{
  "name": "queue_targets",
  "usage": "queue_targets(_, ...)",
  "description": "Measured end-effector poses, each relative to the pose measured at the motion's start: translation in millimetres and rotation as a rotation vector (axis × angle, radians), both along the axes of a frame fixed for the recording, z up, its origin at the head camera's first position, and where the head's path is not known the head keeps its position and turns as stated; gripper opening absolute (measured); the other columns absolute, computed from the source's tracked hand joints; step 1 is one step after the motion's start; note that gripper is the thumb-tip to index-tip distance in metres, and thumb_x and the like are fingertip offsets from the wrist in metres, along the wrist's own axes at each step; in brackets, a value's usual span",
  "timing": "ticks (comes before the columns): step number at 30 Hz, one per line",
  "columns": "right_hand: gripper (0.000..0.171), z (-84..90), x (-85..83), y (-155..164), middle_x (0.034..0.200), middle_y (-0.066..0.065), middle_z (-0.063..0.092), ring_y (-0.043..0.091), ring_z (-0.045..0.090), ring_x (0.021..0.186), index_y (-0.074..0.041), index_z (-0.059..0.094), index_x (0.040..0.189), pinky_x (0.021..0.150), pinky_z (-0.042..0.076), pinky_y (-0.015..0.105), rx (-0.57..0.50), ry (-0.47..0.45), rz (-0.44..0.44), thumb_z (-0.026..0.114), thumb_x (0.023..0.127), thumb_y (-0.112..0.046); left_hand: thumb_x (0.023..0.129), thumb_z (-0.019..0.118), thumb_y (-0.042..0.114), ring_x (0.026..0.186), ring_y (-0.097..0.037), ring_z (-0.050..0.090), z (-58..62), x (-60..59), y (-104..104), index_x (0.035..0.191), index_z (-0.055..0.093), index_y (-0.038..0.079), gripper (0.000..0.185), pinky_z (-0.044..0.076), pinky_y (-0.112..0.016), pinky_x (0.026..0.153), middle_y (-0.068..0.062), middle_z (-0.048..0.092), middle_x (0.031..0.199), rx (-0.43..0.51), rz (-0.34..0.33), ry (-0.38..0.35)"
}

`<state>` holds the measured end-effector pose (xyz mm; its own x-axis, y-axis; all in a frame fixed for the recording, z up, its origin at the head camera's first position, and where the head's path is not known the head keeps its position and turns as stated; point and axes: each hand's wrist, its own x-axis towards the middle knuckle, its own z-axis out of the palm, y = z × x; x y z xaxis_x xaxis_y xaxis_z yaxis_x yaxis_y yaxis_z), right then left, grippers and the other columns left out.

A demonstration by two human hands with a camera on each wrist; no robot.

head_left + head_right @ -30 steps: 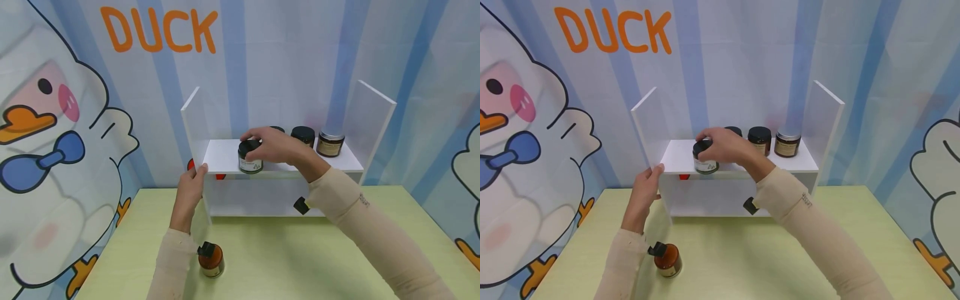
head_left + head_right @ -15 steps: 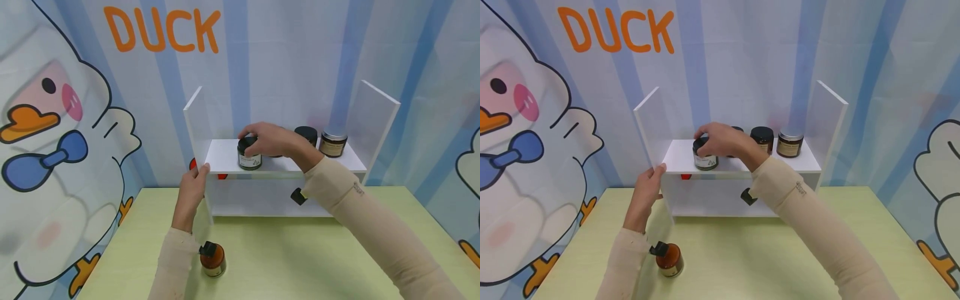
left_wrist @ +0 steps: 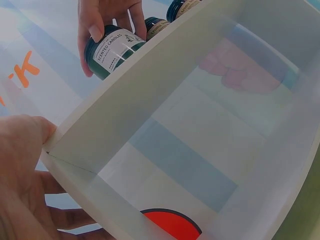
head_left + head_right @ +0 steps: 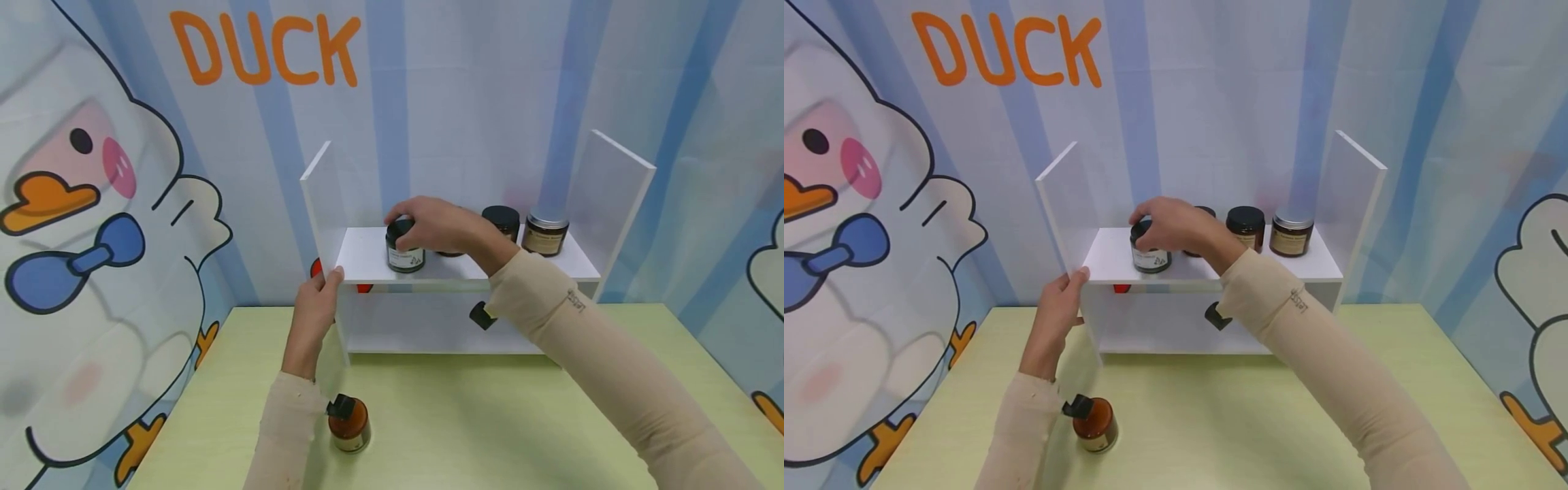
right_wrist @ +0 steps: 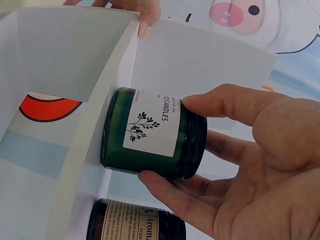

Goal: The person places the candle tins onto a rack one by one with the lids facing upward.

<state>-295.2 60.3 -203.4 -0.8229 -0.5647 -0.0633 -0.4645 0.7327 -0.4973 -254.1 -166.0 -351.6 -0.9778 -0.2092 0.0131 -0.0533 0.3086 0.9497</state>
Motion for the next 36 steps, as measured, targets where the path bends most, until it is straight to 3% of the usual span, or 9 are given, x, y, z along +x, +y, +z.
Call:
queue_targets(8, 0.048, 1.9, -0.5, -4.5, 0.153, 0.008, 0.045, 0.025, 0.047, 0.132, -0.02, 0.056, 0.145, 0.101, 0.047, 0.046, 0.019, 0.011, -0.039, 0.065, 0.098, -0.021, 0.102, 0.045, 0.056, 0.113, -0.029, 0.051, -0.4, -0.5, 0.2, 0.144, 0.055, 0.01, 0.063, 0.05, -0.045, 0.089, -0.017, 0.055, 0.134, 0.003, -0.004, 0.002)
queue_targets(16, 0.049, 3.8, -0.5, -9.9, 0.156, 0.007, 0.043, 0.026, 0.043, 0.138, -0.021, 0.055, 0.146, 0.106, 0.044, 0.048, 0.057, 0.032, -0.063, 0.065, 0.098, -0.022, 0.102, 0.045, 0.059, 0.112, -0.027, 0.049, 0.5, 0.7, -0.2, 0.145, 0.054, 0.012, 0.064, 0.049, -0.044, 0.089, -0.015, 0.055, 0.133, 0.014, -0.01, -0.02)
queue_targets(22, 0.049, 4.5, -3.8, -13.0, 0.157, 0.008, 0.041, 0.025, 0.044, 0.136, -0.02, 0.054, 0.146, 0.104, 0.046, 0.046, 0.054, 0.021, -0.081, 0.064, 0.098, -0.022, 0.102, 0.045, 0.057, 0.115, -0.028, 0.049, 1.3, 0.8, 0.6, 0.145, 0.055, 0.012, 0.063, 0.049, -0.046, 0.09, -0.01, 0.054, 0.136, 0.011, -0.004, -0.019)
queue_targets(36, 0.052, 9.5, -14.7, -22.5, 0.152, 0.009, 0.046, 0.026, 0.051, 0.123, -0.019, 0.053, 0.147, 0.1, 0.048, 0.046, 0.126, -0.004, -0.127, 0.066, 0.097, -0.022, 0.102, 0.046, 0.057, 0.126, -0.031, 0.049, 1.9, 0.1, 0.8, 0.148, 0.051, 0.011, 0.065, 0.05, -0.052, 0.097, -0.011, 0.05, 0.148, 0.017, -0.001, -0.012)
